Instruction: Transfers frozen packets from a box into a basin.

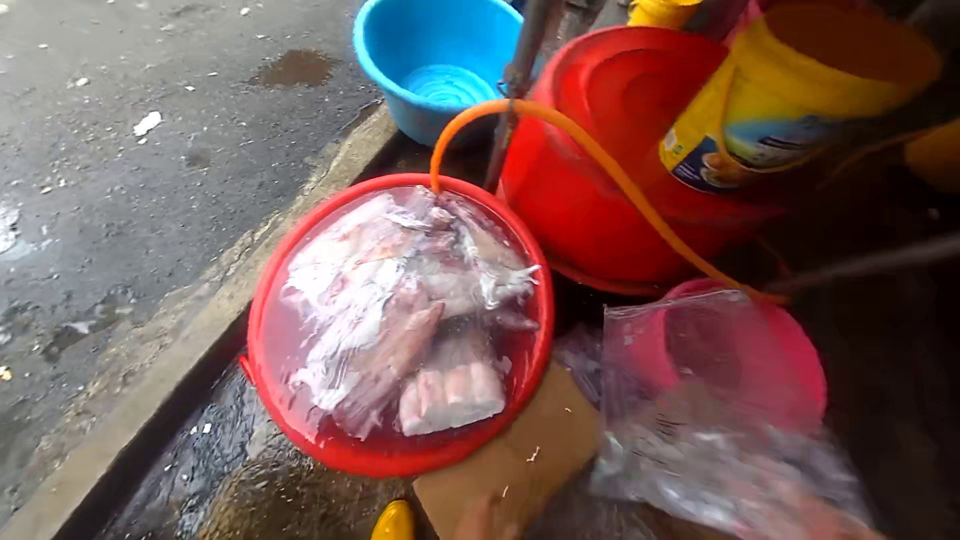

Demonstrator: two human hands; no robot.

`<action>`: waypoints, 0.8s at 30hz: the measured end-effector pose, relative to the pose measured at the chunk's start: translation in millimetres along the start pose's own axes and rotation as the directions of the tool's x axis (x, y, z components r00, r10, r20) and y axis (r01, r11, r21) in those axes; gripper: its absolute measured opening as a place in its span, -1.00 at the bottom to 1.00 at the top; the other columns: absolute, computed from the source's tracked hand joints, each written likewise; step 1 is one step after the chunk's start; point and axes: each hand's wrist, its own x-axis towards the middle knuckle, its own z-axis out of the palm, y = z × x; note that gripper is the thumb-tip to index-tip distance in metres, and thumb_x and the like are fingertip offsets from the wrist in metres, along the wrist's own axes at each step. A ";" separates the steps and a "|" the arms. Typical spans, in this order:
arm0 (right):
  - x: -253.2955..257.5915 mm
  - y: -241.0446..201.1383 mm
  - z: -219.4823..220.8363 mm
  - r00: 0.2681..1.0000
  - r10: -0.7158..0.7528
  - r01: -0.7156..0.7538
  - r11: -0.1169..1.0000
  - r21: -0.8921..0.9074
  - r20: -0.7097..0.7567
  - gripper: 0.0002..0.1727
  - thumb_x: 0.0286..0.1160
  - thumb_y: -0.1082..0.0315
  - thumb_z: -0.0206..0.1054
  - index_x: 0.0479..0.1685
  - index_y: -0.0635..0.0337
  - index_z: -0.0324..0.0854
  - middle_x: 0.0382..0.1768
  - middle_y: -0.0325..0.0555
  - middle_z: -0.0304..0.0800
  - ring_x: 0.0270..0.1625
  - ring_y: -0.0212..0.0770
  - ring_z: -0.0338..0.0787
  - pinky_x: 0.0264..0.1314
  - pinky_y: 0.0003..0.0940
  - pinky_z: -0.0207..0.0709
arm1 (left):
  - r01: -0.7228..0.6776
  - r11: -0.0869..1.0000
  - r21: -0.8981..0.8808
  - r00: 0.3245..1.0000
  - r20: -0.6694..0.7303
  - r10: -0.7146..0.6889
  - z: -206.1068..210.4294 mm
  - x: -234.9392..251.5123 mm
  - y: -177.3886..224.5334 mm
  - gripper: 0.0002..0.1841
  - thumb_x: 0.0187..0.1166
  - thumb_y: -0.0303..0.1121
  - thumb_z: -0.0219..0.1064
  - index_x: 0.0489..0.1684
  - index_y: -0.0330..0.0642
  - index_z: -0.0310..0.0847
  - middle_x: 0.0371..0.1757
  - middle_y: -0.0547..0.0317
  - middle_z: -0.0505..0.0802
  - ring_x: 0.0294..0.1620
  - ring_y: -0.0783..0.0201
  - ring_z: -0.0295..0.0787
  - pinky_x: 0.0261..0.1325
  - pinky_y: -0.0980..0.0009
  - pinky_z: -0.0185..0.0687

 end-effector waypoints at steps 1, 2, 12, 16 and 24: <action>-3.3 37.9 0.8 0.990 0.139 -0.139 0.990 0.014 -0.003 -0.61 0.87 0.26 0.01 0.41 0.38 0.42 0.15 0.04 0.84 0.11 -0.02 0.90 0.16 0.06 0.82 | 0.058 0.997 0.047 0.998 -0.018 -0.057 0.4 6.1 -19.9 -0.40 0.70 -0.05 0.25 0.58 -0.30 0.48 0.46 -0.34 0.69 0.48 -0.27 0.64 0.56 -0.24 0.48; -7.3 77.6 1.6 0.957 0.290 -0.290 0.957 0.017 -0.026 -0.55 0.88 0.23 -0.02 0.51 0.40 0.31 0.20 0.14 0.78 0.11 0.01 0.89 0.10 0.01 0.83 | 0.108 0.992 0.066 0.994 -0.026 -0.107 0.2 10.4 -36.1 -0.40 0.70 -0.10 0.29 0.59 -0.36 0.45 0.47 -0.41 0.66 0.47 -0.34 0.63 0.55 -0.28 0.47; -20.5 200.9 -67.1 0.865 0.484 -0.461 0.870 0.177 -0.129 -0.56 0.74 0.27 0.21 0.52 0.24 0.44 0.36 0.13 0.69 0.15 0.08 0.88 -0.03 0.02 0.87 | 0.140 0.935 0.326 0.979 0.095 -0.180 56.0 -12.4 -85.4 -0.35 0.66 -0.15 0.34 0.62 -0.42 0.37 0.58 -0.44 0.55 0.55 -0.34 0.56 0.58 -0.21 0.47; -37.4 247.8 -136.0 0.822 0.561 -0.563 0.826 0.003 -0.094 -0.46 0.65 0.24 0.30 0.58 0.21 0.43 0.46 0.12 0.64 0.30 0.05 0.81 0.12 0.04 0.81 | 0.071 0.872 0.485 0.979 0.134 -0.154 104.7 -16.2 -89.3 -0.37 0.66 -0.18 0.34 0.63 -0.41 0.38 0.53 -0.43 0.61 0.51 -0.31 0.60 0.57 -0.22 0.48; -108.5 417.6 -230.4 0.449 0.889 -0.805 0.361 -0.470 -0.088 -0.15 0.39 0.15 0.58 0.67 0.27 0.33 0.44 0.30 0.62 0.45 0.23 0.66 0.49 0.22 0.51 | -0.016 0.725 0.689 0.939 0.259 -0.225 210.8 -5.7 -139.6 -0.47 0.67 -0.16 0.33 0.53 -0.31 0.55 0.52 -0.31 0.65 0.59 -0.26 0.53 0.65 -0.17 0.39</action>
